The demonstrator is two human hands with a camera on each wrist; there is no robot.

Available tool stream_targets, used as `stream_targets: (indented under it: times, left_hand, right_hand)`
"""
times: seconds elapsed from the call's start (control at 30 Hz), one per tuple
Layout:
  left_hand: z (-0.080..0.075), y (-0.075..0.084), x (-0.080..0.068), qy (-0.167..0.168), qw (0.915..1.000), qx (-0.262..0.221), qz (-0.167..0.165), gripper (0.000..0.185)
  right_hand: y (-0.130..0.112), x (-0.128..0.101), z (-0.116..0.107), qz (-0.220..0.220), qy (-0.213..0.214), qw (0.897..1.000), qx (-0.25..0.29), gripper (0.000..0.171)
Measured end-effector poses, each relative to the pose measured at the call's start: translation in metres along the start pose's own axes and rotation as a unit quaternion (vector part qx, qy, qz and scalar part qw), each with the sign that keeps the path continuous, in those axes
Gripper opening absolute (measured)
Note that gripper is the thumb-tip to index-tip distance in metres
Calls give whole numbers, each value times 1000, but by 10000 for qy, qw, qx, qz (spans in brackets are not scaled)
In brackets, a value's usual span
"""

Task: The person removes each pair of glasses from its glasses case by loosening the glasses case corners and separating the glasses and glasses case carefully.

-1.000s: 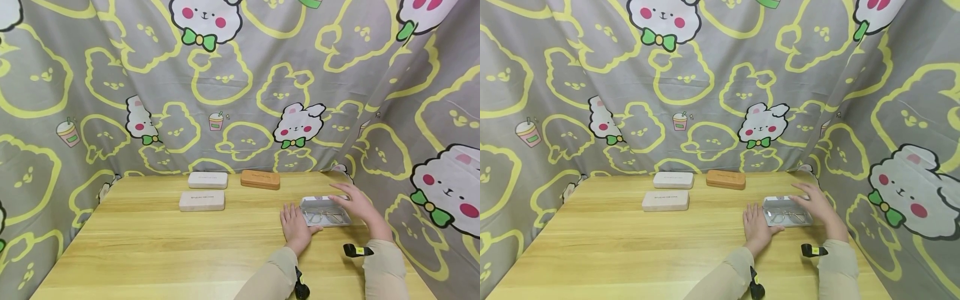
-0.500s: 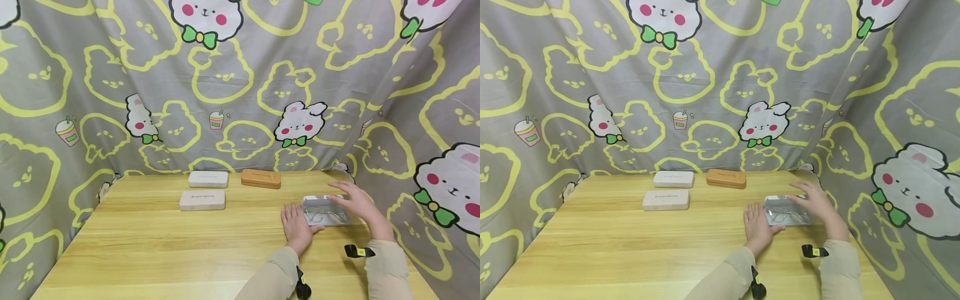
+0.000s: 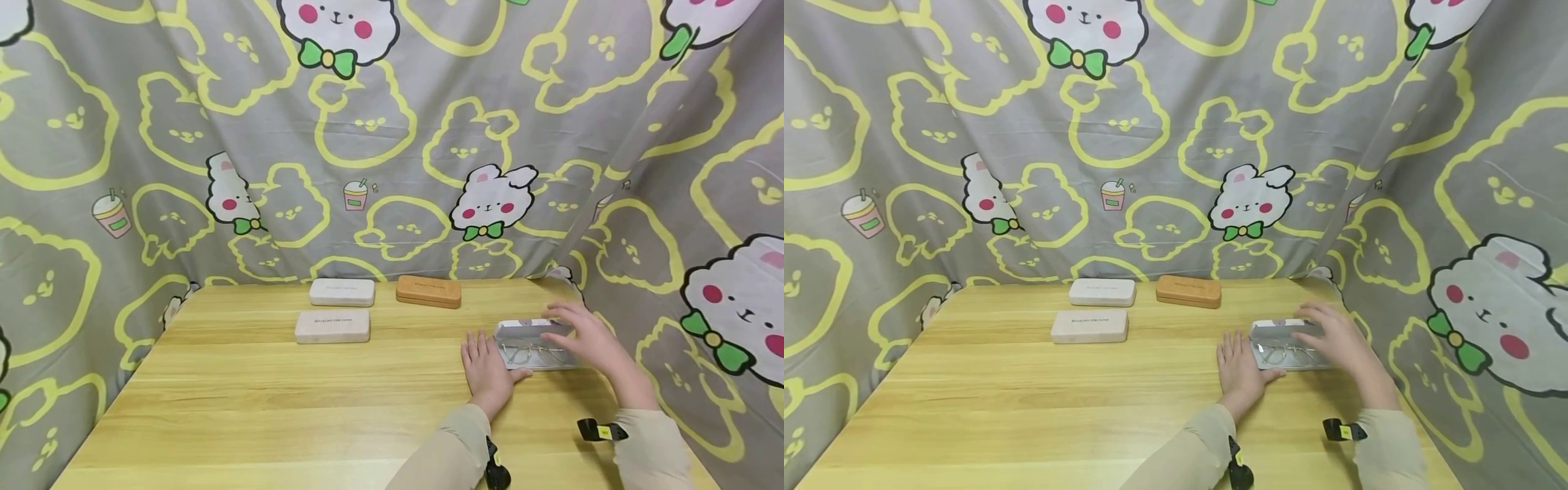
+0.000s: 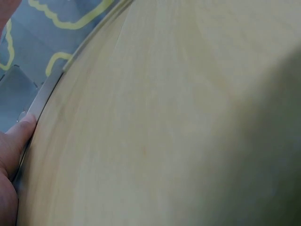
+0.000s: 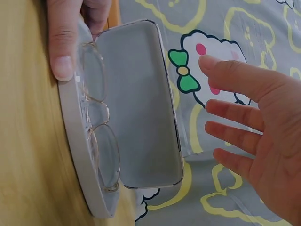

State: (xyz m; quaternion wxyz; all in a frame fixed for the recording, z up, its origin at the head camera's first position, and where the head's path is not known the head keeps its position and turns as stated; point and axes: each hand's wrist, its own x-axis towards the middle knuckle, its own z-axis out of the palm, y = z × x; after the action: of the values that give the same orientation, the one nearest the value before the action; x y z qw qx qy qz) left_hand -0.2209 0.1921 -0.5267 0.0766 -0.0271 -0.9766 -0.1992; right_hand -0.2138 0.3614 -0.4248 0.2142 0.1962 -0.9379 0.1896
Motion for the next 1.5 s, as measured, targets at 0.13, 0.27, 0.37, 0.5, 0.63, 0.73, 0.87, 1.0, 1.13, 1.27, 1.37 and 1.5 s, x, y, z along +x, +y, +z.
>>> stream_targets:
  times: [0.13, 0.27, 0.37, 0.5, 0.63, 0.73, 0.87, 1.0, 1.13, 1.27, 1.37, 1.5]
  left_hand:
    - [1, -1, 0, 104, 9999, -41, 16, 101]
    - [1, 0, -1, 71, 10000, 7, 26, 102]
    - [0, 0, -1, -30, 10000, 54, 5, 104]
    - [-1, 1, -1, -72, 9999, 79, -28, 103]
    - [0, 1, 0, -18, 9999, 142, -20, 102]
    - [0, 1, 0, -13, 9999, 156, -17, 102]
    - [1, 0, 0, 11, 9999, 122, -3, 103]
    - [2, 0, 0, 22, 10000, 90, -2, 103]
    - [2, -1, 1, 32, 10000, 55, 18, 103]
    - [2, -1, 1, 65, 10000, 57, 28, 103]
    - [1, -1, 0, 61, 10000, 67, 10, 102]
    - [0, 0, -1, 50, 10000, 35, -6, 102]
  right_hand:
    - [1, -2, 4, -208, -39, 9998, -64, 25]
    - [6, -2, 10, -501, -44, 9985, -208, 23]
    - [9, -3, 15, -497, -199, 9981, -288, 21]
    - [11, -4, 19, -416, -411, 9977, -334, 20]
    - [11, -5, 23, -472, -396, 9963, -595, 21]
    - [11, -5, 26, -454, -431, 9949, -793, 21]
    - [12, -5, 31, -295, -546, 9942, -874, 19]
    - [12, -5, 36, -181, -653, 9927, -998, 18]
    - [11, -4, 41, -34, -775, 9903, -1150, 16]
    - [10, -5, 47, 68, -720, 9894, -1262, 15]
    - [8, -5, 50, 59, -578, 9894, -1331, 16]
    - [6, -6, 52, 60, -448, 9896, -1362, 17]
